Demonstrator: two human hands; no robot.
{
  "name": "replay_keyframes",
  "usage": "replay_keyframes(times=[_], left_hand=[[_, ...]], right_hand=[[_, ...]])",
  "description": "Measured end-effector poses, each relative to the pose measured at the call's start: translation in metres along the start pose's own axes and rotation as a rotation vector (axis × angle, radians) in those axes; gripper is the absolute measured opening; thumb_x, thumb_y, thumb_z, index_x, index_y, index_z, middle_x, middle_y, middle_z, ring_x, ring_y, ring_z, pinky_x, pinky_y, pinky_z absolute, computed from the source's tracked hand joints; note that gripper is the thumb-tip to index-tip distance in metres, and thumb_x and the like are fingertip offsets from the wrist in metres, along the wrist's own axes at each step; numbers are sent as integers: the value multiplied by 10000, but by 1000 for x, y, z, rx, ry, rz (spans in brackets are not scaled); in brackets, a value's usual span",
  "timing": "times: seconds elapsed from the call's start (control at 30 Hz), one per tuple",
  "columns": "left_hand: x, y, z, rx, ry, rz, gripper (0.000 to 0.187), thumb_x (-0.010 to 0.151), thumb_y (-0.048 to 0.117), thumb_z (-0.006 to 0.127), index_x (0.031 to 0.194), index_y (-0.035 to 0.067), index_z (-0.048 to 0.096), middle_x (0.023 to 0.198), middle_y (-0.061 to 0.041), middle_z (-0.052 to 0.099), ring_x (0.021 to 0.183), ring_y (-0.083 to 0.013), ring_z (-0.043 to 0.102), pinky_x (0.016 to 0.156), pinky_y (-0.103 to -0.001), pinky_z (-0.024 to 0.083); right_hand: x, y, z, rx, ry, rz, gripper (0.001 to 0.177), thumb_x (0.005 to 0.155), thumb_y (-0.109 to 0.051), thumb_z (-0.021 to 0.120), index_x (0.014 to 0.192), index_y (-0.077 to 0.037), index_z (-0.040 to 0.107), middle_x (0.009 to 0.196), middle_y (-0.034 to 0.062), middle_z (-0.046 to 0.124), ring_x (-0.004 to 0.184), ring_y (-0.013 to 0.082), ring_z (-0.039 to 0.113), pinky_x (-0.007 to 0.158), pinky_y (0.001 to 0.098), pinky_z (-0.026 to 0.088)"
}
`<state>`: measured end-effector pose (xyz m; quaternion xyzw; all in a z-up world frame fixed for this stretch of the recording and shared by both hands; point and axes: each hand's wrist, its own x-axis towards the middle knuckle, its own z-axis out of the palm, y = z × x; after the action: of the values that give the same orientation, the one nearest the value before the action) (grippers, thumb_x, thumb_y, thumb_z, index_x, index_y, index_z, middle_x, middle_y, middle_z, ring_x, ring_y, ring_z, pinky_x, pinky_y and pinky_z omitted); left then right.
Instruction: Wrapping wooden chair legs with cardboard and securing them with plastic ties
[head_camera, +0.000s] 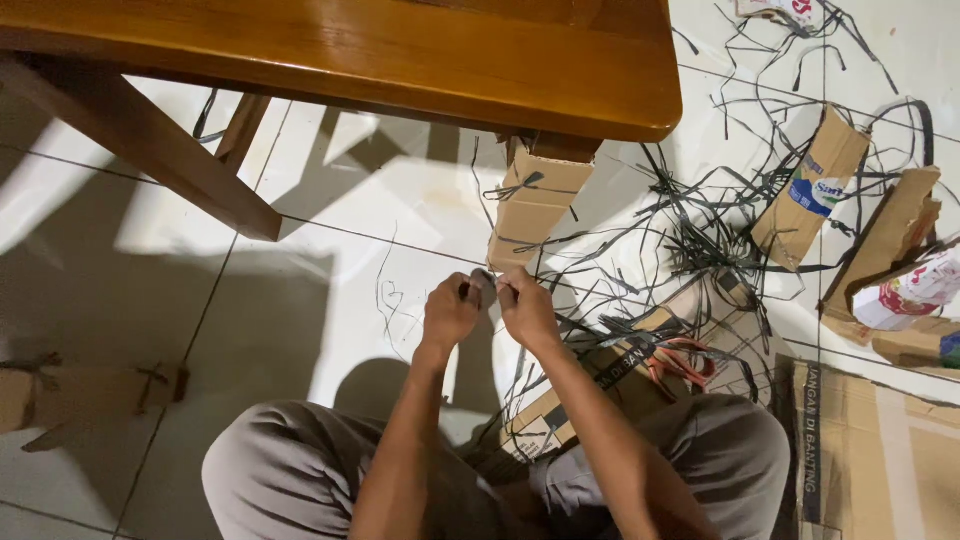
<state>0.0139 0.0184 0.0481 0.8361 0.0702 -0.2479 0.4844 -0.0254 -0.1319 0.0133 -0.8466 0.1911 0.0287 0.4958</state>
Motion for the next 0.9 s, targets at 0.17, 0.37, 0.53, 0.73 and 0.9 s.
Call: replay_keyframes(times=[0.17,0.37,0.53,0.73,0.9], left_hand=[[1,0,9,-155,-8,41,280,1036,304,560,989,68,703,793,-112,704,766,-255,671,784,-426,525],[-3,2,4,-158,4,62,296,1033,320,571,971,55,688,793,-153,692,798,-305,659,792,-448,509],[2,-2,2,-60,33,55,275,1013,325,608,968,68,695,801,-167,703,816,-331,694,789,-454,526],[15,-13,22,-218,109,25,256,984,315,627,939,71,690,768,-145,675,783,-299,645,775,-456,502],[17,-13,43,-543,115,-130,213,957,251,666,842,77,711,735,-93,674,737,-195,610,670,-318,493]], right_hand=[[-10,3,4,-152,125,-346,229,964,-92,558,1154,-88,686,943,239,734,866,448,717,722,538,582],[-23,-13,4,-129,207,-491,201,986,-40,530,1135,-71,661,890,210,705,812,442,709,612,507,591],[-19,0,15,-140,228,-476,154,977,-51,553,1090,-66,656,832,208,687,744,427,701,642,483,584],[-18,32,29,-192,219,-447,154,943,-83,592,1082,-127,640,803,175,669,751,405,708,621,489,549],[-33,27,28,-148,232,-411,161,923,-80,595,1064,-143,642,854,203,709,808,432,715,683,496,570]])
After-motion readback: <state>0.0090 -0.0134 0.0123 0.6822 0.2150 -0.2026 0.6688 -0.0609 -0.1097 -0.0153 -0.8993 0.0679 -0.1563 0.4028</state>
